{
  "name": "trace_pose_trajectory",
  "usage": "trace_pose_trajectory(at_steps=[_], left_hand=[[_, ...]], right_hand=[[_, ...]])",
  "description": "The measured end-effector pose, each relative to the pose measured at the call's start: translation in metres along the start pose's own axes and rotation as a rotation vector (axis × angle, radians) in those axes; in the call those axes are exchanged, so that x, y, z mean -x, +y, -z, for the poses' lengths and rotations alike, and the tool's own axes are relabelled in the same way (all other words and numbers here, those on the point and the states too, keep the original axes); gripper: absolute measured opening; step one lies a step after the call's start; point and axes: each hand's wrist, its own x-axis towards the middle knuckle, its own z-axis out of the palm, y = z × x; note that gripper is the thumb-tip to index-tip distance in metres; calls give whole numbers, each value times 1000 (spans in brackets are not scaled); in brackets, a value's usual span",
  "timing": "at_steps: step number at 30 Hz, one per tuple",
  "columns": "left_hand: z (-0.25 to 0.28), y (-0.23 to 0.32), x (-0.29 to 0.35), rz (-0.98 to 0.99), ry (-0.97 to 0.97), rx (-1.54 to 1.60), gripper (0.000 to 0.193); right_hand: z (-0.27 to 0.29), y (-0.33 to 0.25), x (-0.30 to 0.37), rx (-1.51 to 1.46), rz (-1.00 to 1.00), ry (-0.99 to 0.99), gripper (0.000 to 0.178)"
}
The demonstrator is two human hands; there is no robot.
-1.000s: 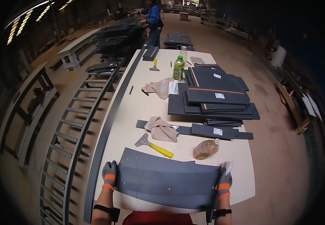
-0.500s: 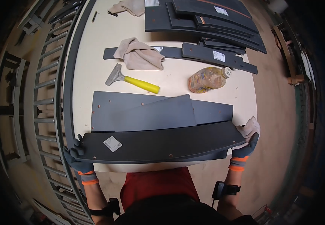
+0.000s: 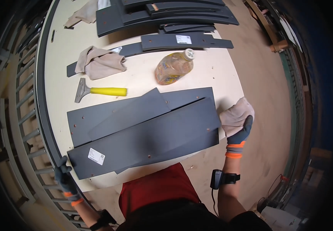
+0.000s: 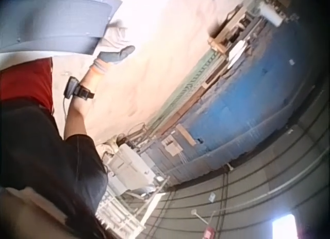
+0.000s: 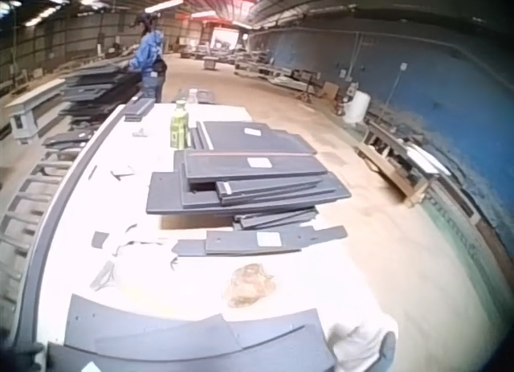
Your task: Cleaning and inspecting grey furniture panels using a cloth and scraper at a workbench.
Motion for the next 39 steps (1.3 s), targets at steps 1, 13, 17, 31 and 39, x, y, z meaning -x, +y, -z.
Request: trace_pose_trajectory(at_steps=[1, 13, 17, 31, 39], left_hand=[[1, 19, -2, -109, -28, -286, 60], [-272, 30, 7, -621, -448, -1158, 44], [-276, 42, 16, -664, -489, -1330, 53], [-278, 34, 15, -636, -481, -1430, 54], [-281, 32, 15, -652, -470, -1439, 52]], right_hand=[[-1, -7, 4, -2, 17, 16, 64], [-136, 153, 132, 1689, 711, -954, 67], [-115, 108, 21, 1915, 315, -157, 65], [-121, 107, 18, 1942, 179, -53, 65], [-137, 132, 92, 1949, 397, -459, 72]])
